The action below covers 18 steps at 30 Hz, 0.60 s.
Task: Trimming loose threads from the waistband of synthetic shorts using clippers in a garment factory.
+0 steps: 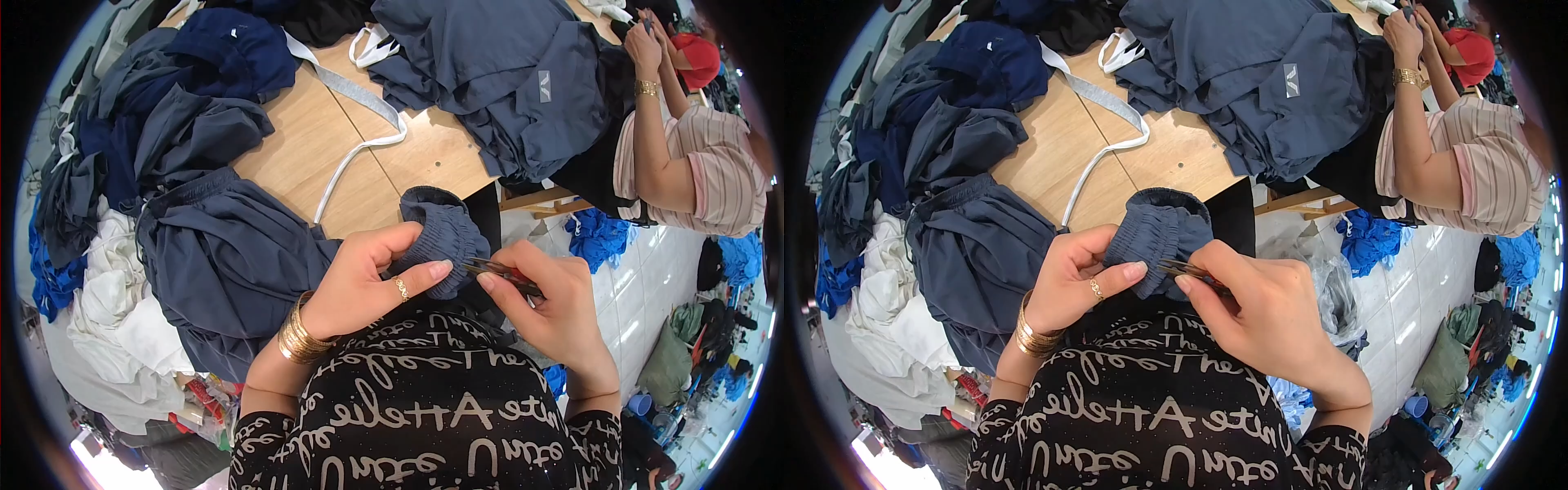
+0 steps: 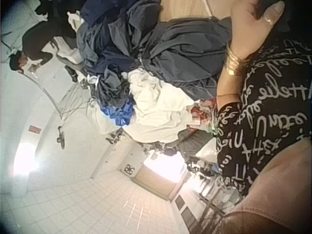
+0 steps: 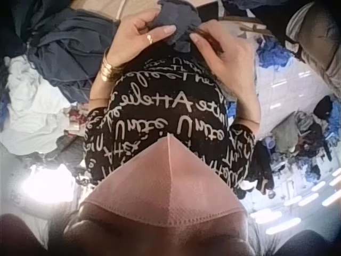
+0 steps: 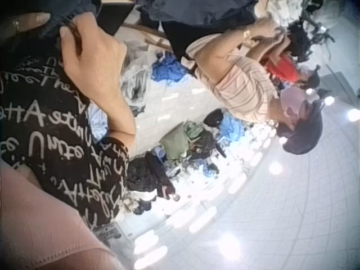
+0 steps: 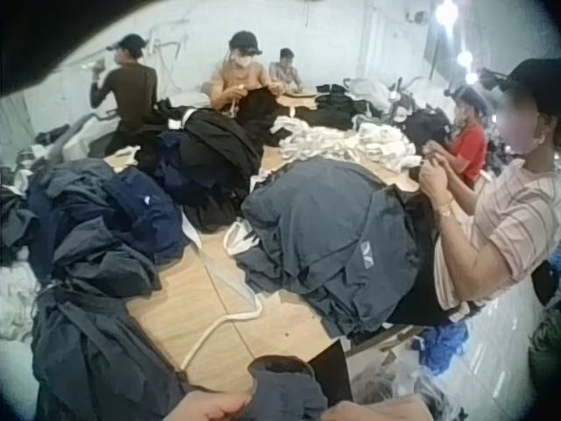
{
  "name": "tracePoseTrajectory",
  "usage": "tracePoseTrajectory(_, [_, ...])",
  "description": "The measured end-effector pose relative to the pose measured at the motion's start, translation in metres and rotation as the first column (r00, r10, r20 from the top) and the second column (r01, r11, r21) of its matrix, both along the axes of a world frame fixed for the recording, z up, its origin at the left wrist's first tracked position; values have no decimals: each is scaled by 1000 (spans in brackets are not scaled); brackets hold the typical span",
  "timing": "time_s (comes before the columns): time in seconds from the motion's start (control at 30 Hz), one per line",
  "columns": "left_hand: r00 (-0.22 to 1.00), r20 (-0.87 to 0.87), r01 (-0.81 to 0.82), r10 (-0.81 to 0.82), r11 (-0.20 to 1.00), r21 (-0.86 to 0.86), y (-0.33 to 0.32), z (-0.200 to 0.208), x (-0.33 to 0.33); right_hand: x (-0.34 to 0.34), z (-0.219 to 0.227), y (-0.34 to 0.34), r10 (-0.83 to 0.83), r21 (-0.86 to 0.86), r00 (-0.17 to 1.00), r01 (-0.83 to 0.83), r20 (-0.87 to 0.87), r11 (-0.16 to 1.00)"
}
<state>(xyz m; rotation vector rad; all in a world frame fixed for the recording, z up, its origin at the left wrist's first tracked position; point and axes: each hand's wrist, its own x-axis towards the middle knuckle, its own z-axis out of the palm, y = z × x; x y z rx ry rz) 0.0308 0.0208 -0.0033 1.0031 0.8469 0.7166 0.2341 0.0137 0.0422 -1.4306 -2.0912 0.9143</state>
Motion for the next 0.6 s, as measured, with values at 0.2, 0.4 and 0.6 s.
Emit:
tracePoseTrajectory(0.2, [999, -35, 5, -5, 1000, 6, -1, -3, 0, 0, 0, 0, 9, 6, 1000, -9, 27, 1000])
tracePoseTrajectory(0.4, [1000, -10, -1, 1, 1000, 13, -1, -3, 0, 2, -4, 0, -5, -54, 999, 4, -35, 999])
tracePoseTrajectory(0.6, [1000, 20, -22, 23, 999, -37, 0, 1, -1, 5, -15, 5, -168, -492, 942, 3, -292, 871])
